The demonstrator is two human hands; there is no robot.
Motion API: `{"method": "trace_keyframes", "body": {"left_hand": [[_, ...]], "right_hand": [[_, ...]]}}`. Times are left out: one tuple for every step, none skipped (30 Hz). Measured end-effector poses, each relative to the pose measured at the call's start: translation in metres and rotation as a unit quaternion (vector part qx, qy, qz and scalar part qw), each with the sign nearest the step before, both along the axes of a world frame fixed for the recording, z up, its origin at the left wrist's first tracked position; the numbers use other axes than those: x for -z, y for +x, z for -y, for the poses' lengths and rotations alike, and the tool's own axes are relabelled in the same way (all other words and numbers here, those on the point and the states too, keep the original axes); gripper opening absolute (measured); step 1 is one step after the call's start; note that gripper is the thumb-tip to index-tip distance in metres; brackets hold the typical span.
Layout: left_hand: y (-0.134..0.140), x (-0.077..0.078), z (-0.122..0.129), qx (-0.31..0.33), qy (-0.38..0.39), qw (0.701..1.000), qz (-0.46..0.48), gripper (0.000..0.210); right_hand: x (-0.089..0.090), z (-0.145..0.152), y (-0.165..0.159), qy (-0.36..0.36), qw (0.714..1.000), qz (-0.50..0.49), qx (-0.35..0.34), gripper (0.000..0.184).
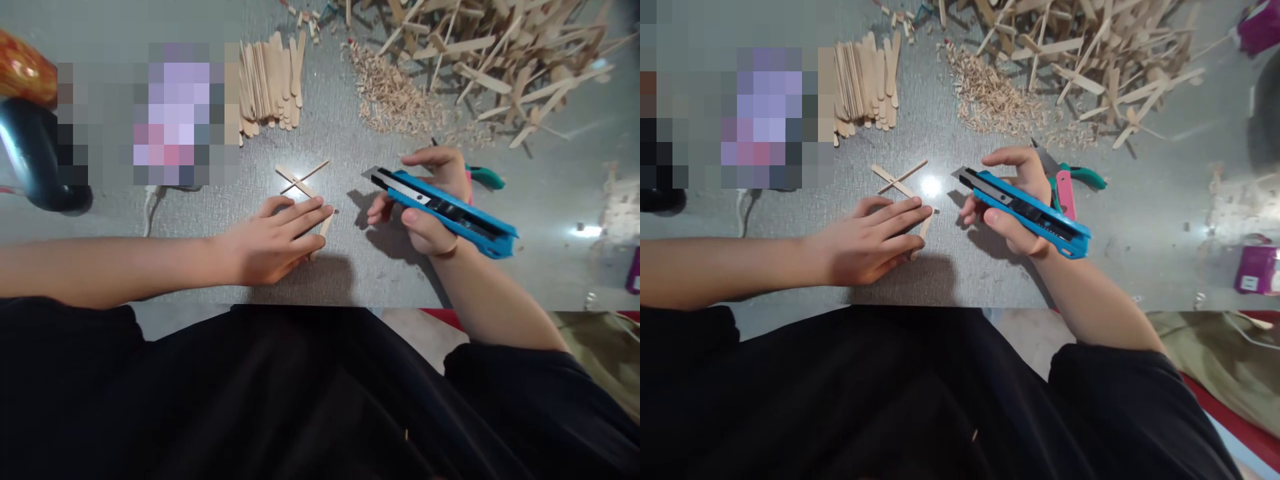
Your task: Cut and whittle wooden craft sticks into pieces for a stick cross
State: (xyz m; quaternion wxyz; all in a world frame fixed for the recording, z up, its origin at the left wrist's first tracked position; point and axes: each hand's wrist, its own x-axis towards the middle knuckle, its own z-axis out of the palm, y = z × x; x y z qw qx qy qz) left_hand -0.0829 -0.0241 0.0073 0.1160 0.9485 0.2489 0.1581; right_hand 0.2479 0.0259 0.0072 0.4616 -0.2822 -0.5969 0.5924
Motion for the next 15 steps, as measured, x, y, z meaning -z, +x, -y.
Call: {"method": "trace_keyframes", "body": {"left_hand": [[0.000,0.000,0.001,-0.001,0.004,1.000,-0.003,0.020],[-0.001,0.000,0.001,-0.001,0.007,1.000,-0.007,0.020],[-0.002,0.000,0.002,-0.002,0.010,1.000,-0.011,0.020],[-0.002,0.001,0.002,-0.003,0.013,1.000,-0.014,0.020],[-0.003,0.001,0.003,-0.003,0.017,1.000,-0.017,0.021],[-0.003,0.001,0.003,-0.006,0.021,1.000,-0.020,0.022],[-0.003,0.001,0.003,-0.008,0.026,0.999,-0.024,0.022],[-0.004,0.000,0.003,-0.008,0.031,0.999,-0.028,0.023],[-0.004,0.000,0.003,-0.008,0.034,0.999,-0.033,0.023],[-0.004,-0.001,0.002,-0.007,0.034,0.999,-0.038,0.024],[-0.004,-0.002,0.002,-0.006,0.031,0.999,-0.042,0.024],[-0.004,-0.002,0.001,-0.004,0.028,0.999,-0.046,0.025],[-0.004,-0.003,0.001,-0.002,0.024,0.999,-0.048,0.025],[-0.004,-0.003,0.000,-0.001,0.022,0.999,-0.049,0.026],[-0.005,-0.003,0.000,-0.001,0.020,0.999,-0.048,0.027]], "right_hand": [[-0.001,0.001,-0.002,0.025,1.000,-0.013,-0.006,0.057],[-0.001,0.002,-0.004,0.039,0.999,-0.020,-0.015,0.054],[-0.001,0.003,-0.006,0.043,0.999,-0.022,-0.026,0.051],[0.000,0.003,-0.009,0.049,0.998,-0.025,-0.037,0.046],[0.000,0.003,-0.010,0.056,0.997,-0.026,-0.045,0.042],[0.001,0.003,-0.012,0.069,0.996,-0.026,-0.050,0.038],[0.002,0.002,-0.013,0.087,0.994,-0.024,-0.056,0.035],[0.002,0.001,-0.013,0.110,0.992,-0.017,-0.063,0.033],[0.001,0.000,-0.012,0.133,0.989,-0.002,-0.070,0.033],[0.000,-0.002,-0.010,0.157,0.984,0.023,-0.077,0.035],[-0.001,-0.002,-0.008,0.177,0.979,0.058,-0.082,0.033],[-0.002,-0.002,-0.006,0.198,0.971,0.099,-0.089,0.027],[-0.003,-0.001,-0.003,0.215,0.963,0.137,-0.091,0.019],[-0.004,0.000,-0.001,0.222,0.955,0.172,-0.096,0.015],[-0.004,0.003,0.001,0.214,0.953,0.192,-0.099,0.021]]}}
